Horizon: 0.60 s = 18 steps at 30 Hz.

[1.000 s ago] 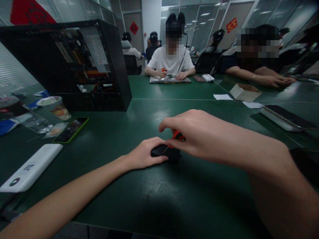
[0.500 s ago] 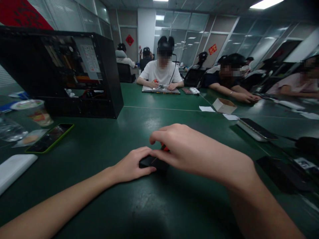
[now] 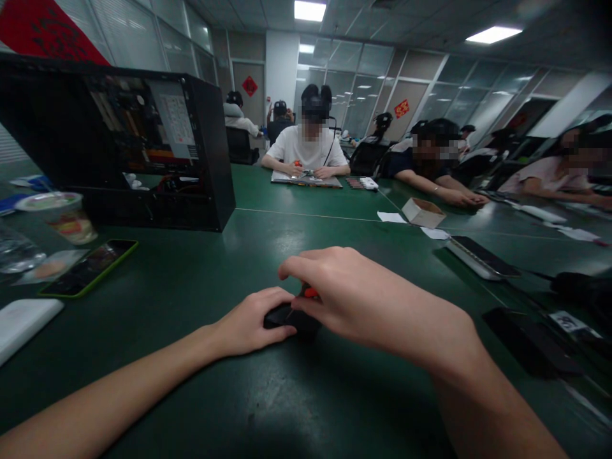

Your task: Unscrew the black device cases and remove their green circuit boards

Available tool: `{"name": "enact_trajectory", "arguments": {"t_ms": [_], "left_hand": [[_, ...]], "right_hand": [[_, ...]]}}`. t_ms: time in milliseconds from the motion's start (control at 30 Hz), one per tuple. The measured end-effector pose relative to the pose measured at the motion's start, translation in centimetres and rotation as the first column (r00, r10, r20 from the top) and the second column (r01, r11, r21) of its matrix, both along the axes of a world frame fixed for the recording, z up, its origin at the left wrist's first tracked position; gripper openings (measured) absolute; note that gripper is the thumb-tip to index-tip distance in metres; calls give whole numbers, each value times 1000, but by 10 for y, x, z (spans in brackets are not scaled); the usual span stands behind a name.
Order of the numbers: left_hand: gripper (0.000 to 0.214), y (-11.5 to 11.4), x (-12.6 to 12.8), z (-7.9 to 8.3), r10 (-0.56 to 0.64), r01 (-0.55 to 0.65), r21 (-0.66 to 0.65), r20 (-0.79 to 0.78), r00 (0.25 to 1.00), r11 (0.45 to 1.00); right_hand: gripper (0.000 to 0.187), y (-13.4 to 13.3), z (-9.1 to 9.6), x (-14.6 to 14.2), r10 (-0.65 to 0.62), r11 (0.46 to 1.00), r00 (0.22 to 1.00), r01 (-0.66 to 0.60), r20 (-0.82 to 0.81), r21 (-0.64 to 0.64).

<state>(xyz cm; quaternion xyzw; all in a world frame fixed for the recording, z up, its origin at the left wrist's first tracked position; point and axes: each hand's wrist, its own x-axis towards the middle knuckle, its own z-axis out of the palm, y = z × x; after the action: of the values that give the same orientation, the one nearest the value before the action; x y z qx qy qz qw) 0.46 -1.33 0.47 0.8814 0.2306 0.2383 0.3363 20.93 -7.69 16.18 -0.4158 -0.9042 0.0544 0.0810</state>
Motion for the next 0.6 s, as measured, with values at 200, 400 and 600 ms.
{"name": "enact_trajectory", "arguments": {"t_ms": [200, 400, 600], "left_hand": [[32, 0, 1, 1, -19, 19, 4, -1, 1000, 1000], [40, 1, 0, -2, 9, -9, 43, -9, 1000, 999], [37, 0, 0, -4, 2, -5, 97, 22, 1000, 995]], "right_hand": [[16, 2, -1, 1, -12, 999, 999, 11, -49, -31], [14, 2, -1, 3, 33, 998, 997, -36, -64, -50], [12, -3, -1, 5, 131, 983, 988, -140, -84, -121]]}}
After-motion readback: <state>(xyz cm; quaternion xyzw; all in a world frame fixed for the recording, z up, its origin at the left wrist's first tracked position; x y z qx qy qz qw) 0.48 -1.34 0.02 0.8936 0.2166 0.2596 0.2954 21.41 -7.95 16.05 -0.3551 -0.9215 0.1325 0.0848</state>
